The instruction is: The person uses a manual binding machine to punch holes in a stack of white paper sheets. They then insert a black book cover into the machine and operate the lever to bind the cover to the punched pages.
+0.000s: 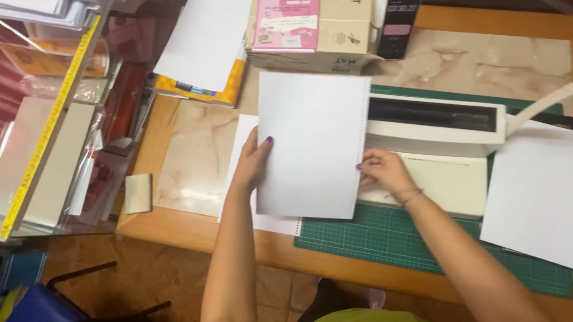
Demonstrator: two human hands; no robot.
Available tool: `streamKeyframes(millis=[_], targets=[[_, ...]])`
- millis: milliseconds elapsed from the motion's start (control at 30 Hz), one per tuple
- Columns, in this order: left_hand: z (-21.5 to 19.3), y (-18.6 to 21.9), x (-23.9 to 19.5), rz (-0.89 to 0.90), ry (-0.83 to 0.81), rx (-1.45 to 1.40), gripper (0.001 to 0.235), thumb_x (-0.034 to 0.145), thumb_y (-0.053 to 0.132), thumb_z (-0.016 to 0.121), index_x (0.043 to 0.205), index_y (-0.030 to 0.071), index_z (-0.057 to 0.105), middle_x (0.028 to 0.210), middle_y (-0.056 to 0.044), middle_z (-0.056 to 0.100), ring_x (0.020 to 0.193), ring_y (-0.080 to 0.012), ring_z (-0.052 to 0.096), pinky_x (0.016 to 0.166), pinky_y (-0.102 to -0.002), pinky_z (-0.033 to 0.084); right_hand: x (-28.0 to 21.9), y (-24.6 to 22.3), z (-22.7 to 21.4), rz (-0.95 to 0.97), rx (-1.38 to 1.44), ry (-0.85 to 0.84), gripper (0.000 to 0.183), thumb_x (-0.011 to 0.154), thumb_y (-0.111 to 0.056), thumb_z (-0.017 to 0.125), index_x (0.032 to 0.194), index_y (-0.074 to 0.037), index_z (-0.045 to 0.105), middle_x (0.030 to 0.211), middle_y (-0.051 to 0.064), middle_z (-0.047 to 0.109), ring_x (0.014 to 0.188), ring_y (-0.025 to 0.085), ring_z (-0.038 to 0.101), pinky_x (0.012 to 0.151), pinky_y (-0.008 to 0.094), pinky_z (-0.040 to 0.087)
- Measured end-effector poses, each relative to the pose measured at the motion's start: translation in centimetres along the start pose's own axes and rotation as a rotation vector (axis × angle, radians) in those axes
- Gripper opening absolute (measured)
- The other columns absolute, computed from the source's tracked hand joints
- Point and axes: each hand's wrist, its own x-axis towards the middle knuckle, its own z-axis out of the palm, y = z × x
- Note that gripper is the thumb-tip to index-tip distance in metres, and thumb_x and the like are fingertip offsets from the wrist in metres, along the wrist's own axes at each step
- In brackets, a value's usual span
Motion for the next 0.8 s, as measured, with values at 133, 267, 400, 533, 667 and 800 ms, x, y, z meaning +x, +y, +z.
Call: streamKeyframes(millis=[133, 267, 400, 533, 667, 800], targets=[[-5.7, -4.0, 0.8, -0.066, 0.134, 0.001, 0.048, 0.099, 0.017, 0.068, 0.146, 0.013, 0.059, 0.123, -0.017, 0.069, 0.102, -0.0307, 0.069, 0.086, -0.045, 0.060, 3.5, 5.6, 5.5, 0.116, 0.031, -0.090, 0.035, 0.091, 0.003, 0.066, 0.125, 0.003, 0.056, 0.094, 0.018, 0.073, 0.070, 0.036, 0.076, 0.062, 0.044, 0.067], [-9.6, -7.9, 0.9, -0.208, 0.315, 0.183, 0.038, 0.092, 0.016, 0.075, 0.129, 0.024, 0.070, 0.109, -0.009, 0.076, 0.088, -0.0251, 0.075, 0.073, -0.040, 0.063, 3.0, 5.5, 11.3, 0.245, 0.039, -0.123, 0.031, 0.092, 0.000, 0.066, 0.122, 0.004, 0.057, 0.091, 0.025, 0.074, 0.068, 0.036, 0.077, 0.059, 0.042, 0.068], [-9.1, -7.6, -0.2, -0.186, 0.386, 0.417, 0.043, 0.090, 0.018, 0.076, 0.132, 0.022, 0.069, 0.115, -0.014, 0.076, 0.103, -0.0313, 0.075, 0.088, -0.043, 0.061, 3.0, 3.7, 13.6, 0.339, -0.068, -0.078, 0.028, 0.091, 0.000, 0.064, 0.117, 0.010, 0.059, 0.087, 0.029, 0.074, 0.067, 0.036, 0.077, 0.058, 0.037, 0.068], [-7.9, -6.5, -0.6, -0.175, 0.382, 0.446, 0.046, 0.090, 0.018, 0.076, 0.135, 0.019, 0.068, 0.119, -0.017, 0.075, 0.109, -0.0332, 0.073, 0.094, -0.044, 0.060, 4.2, 3.4, 14.4, 0.375, -0.290, -0.061, 0.014, 0.088, -0.003, 0.065, 0.099, 0.003, 0.069, 0.072, 0.022, 0.076, 0.055, 0.029, 0.075, 0.047, 0.033, 0.066], [-7.7, -6.9, 0.4, -0.106, 0.384, 0.513, 0.051, 0.087, 0.016, 0.078, 0.136, 0.015, 0.068, 0.123, -0.014, 0.073, 0.115, -0.0305, 0.070, 0.103, -0.042, 0.056, 5.0, 2.8, 14.6, 0.378, -0.689, -0.117, 0.013, 0.087, -0.019, 0.066, 0.089, -0.008, 0.072, 0.056, 0.011, 0.072, 0.045, 0.021, 0.072, 0.039, 0.029, 0.059], [-7.3, -7.3, 0.1, -0.066, 0.383, 0.507, 0.051, 0.088, 0.012, 0.076, 0.137, 0.010, 0.067, 0.127, -0.016, 0.070, 0.118, -0.0339, 0.067, 0.104, -0.044, 0.055, 4.7, 2.0, 14.6, 0.311, -0.945, -0.153, 0.015, 0.088, -0.016, 0.060, 0.090, -0.010, 0.074, 0.057, 0.007, 0.072, 0.043, 0.017, 0.071, 0.045, 0.027, 0.060]])
